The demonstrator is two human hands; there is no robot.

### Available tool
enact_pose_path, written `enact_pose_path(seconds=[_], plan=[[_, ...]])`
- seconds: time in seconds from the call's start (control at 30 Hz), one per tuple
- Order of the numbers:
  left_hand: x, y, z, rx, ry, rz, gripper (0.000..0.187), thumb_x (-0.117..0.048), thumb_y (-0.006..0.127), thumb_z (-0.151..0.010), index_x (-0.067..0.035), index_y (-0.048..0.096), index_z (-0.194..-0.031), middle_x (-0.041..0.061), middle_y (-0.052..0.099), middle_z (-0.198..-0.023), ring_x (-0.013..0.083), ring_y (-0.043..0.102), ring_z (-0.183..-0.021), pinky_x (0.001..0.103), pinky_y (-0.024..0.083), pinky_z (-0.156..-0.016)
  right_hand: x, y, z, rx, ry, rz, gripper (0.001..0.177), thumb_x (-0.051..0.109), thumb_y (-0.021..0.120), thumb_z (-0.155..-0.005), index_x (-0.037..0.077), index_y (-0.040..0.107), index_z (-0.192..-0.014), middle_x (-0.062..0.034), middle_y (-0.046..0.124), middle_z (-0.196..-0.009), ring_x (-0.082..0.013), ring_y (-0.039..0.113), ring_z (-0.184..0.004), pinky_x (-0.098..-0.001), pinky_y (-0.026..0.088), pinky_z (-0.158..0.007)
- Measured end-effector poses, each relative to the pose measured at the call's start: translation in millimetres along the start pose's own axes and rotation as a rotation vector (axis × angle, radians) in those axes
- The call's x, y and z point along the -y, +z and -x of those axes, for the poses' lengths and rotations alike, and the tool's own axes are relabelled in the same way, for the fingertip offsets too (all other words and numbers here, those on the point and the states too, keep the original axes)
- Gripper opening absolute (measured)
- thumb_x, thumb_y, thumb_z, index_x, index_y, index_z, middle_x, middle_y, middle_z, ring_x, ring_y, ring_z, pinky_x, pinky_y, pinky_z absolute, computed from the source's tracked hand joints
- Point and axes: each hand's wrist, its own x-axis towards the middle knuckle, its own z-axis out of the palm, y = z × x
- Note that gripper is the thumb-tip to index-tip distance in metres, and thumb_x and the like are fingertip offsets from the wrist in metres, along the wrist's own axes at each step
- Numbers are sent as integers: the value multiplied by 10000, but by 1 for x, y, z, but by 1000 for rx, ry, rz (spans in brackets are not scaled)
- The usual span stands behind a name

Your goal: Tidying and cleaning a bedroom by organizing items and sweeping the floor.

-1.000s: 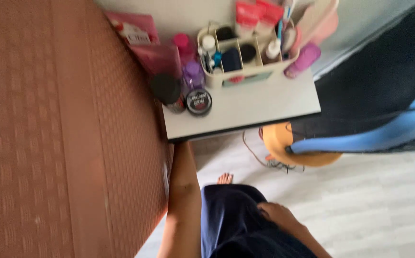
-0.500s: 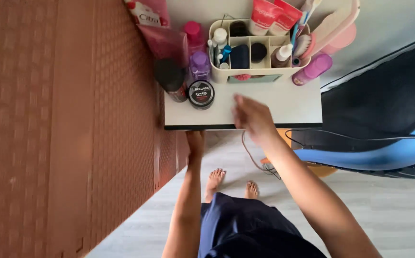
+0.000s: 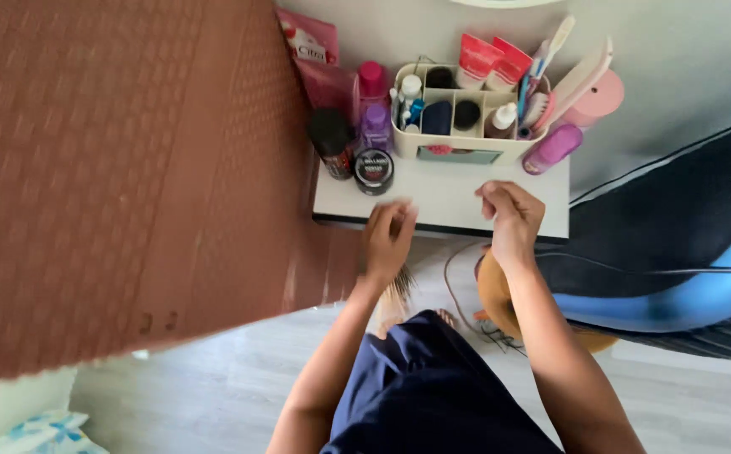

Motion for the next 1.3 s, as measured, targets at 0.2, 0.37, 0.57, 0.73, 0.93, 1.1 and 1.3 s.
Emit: enact_pose_path(seconds=[0.2,0.37,0.57,0.73,0.93,1.1,1.3], plan=[[-25,53,-47,-10,-164,32,249,-173,754,-937,-75,717,-1163,49,704,-886,103,606,-603,291,498,-562,35,9,-21,245,-359,81,110,71,622,-977,-23,678,-967,-102,650,-1115,-181,573,-975,-286,511,-865],[-7,63,-50,-88,-317,-20,238,-203,761,-899,-83,759,-1104,33,741,-786,91,605,-554,278,486,-542,-10,-26,-26,299,127,-712,171,82,668,-1024,133,585,-883,46,455,-700,-129,493,-700,-385,590,-818],[-4,54,-42,-102,-351,18,189,-243,726,-945,-77,783,-1015,29,778,-796,71,677,-646,254,516,-602,-4,1,-42,133,461,1,162,249,613,-1005,119,617,-909,66,395,-618,-54,311,-456,-253,254,-377],[-7,47,-41,-117,-384,12,199,-247,725,-945,-75,795,-1018,37,780,-785,76,662,-647,251,508,-601,-33,50,-63,186,521,98,283,332,638,-995,92,661,-846,59,385,-516,-67,304,-381,-264,216,-356],[-7,38,-41,-105,-371,28,175,-225,736,-941,-102,799,-1048,7,764,-800,52,637,-641,244,512,-604,-14,25,-29,319,162,-7,224,189,600,-1035,55,617,-857,63,558,-688,-48,437,-551,-236,347,-470],[-4,41,-40,-86,-350,12,194,-207,769,-903,-121,797,-1073,3,756,-846,64,575,-608,245,497,-587,32,-14,2,729,-116,532,313,178,632,-988,19,605,-719,-40,509,-579,-106,479,-567,-313,408,-524],[3,46,-25,-73,-337,-5,203,-194,773,-904,-120,794,-1092,0,748,-868,58,591,-632,242,505,-606,29,-5,-34,667,-162,975,185,223,667,-869,61,737,-811,-144,680,-710,-273,647,-637,-408,515,-634]])
